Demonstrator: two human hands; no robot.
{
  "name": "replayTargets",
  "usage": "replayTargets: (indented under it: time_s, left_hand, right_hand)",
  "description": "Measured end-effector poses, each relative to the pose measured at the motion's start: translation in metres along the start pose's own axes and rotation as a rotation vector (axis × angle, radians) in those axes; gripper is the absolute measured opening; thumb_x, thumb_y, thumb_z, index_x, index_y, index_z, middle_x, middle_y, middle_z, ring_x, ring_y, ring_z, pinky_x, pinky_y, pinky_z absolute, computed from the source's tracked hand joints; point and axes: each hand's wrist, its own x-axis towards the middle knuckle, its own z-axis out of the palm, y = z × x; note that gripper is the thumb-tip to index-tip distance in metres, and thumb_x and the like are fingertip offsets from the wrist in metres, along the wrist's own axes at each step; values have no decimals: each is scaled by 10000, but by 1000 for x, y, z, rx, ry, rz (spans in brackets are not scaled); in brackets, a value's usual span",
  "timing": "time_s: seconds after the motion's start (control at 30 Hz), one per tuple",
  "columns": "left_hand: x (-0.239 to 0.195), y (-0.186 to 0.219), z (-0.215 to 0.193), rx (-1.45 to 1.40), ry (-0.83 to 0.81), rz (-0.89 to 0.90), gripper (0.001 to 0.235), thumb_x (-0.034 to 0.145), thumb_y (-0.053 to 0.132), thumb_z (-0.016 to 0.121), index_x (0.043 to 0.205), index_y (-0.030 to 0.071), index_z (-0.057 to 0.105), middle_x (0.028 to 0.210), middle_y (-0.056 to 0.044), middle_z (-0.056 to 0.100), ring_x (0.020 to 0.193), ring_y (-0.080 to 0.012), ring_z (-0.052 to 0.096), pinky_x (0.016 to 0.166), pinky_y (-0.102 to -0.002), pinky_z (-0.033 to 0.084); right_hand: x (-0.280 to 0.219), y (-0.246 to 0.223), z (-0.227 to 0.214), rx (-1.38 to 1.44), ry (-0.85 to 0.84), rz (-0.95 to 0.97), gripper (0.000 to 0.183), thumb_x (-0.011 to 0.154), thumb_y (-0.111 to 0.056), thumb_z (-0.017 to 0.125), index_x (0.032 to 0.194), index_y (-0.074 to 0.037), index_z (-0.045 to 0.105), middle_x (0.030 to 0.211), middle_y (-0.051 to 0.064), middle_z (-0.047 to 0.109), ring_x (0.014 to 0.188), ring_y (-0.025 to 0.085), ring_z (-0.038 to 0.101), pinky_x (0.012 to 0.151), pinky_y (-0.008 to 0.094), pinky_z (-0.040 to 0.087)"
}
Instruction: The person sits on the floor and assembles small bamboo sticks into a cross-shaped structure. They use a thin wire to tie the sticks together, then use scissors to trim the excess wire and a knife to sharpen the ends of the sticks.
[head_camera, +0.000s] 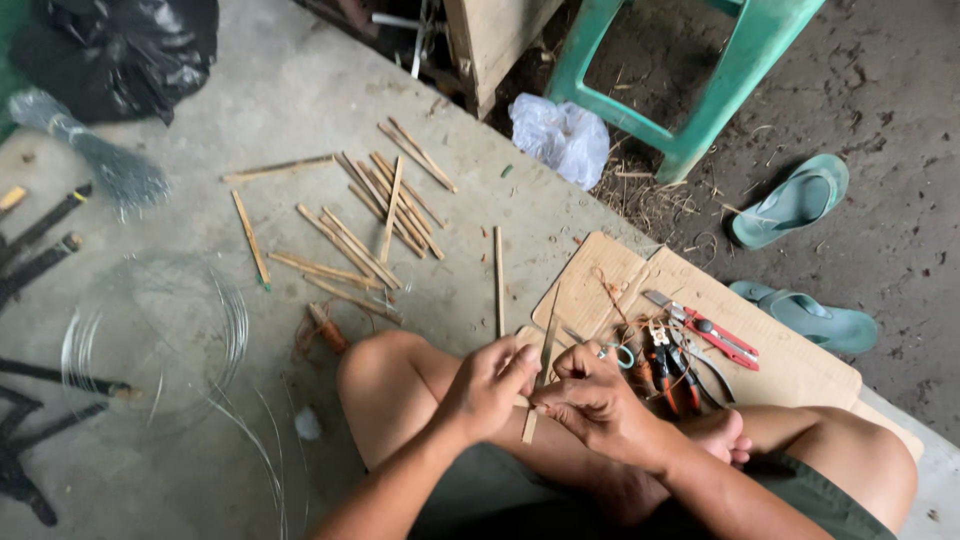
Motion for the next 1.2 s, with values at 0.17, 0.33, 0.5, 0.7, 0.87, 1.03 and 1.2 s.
replayTargets:
  time_s: [0.17, 0.33, 0.5, 0.7, 0.87, 1.03, 1.2]
  left_hand:
    - [6, -11, -9, -426, -348, -83, 461, 897, -17, 567, 1323, 72, 418, 990, -46, 654, 898, -103, 650, 802, -274, 584]
    - [2, -3, -6, -389, -397, -173, 550, 880, -75, 594, 1393, 10, 415, 978, -73, 662, 894, -125, 651, 796, -290, 562]
    - [-5, 18, -5, 64, -137, 205, 457, 903, -58, 574, 1340, 12, 464, 909, -102, 644, 815, -212, 646, 732, -373, 550]
    - [-13, 31, -3, 500, 62, 605, 506, 827, -79, 638, 1303, 47, 520, 885, -104, 628, 801, -323, 636, 757, -446, 513]
    - [-9, 31, 3, 485, 149, 635, 559, 846, -76, 649, 1371, 16, 481, 946, -113, 635, 878, -322, 630, 803, -438, 515]
    - [6, 40, 7, 439, 209, 587, 565, 848, -72, 663, 1374, 10, 478, 949, -100, 634, 876, -292, 637, 822, -411, 534]
    - [18, 49, 7, 542, 256, 692, 585, 827, -77, 675, 1373, 15, 483, 967, -87, 642, 916, -299, 630, 866, -422, 499]
  right_hand:
    - [5, -15, -10, -54, -157, -108, 206, 780, -98, 840, 964, -186, 808, 1040, 24, 576, 1028, 224, 543, 949, 404, 350]
    - [3, -16, -15, -36, -268, -55, 240, 760, -71, 849, 968, -188, 830, 1072, 24, 611, 1053, 228, 564, 949, 414, 389]
    - [4, -4, -12, 195, -186, 128, 188, 828, -15, 770, 980, -117, 808, 1108, 51, 656, 1061, 203, 626, 885, 343, 517]
    - [-3, 20, 8, 260, 42, 584, 78, 919, -63, 720, 993, -38, 730, 938, 38, 745, 845, 103, 651, 753, 265, 549]
    - [0, 38, 7, 631, 92, 650, 114, 899, -9, 720, 1004, -7, 676, 930, 47, 718, 848, 99, 653, 754, 264, 556]
    - [22, 38, -4, 580, 191, 536, 122, 892, 8, 740, 978, -1, 655, 912, 51, 721, 838, 101, 682, 749, 271, 585]
    - [37, 27, -19, 444, 98, 581, 66, 910, -24, 707, 961, -16, 749, 906, 48, 768, 837, 92, 689, 761, 260, 596]
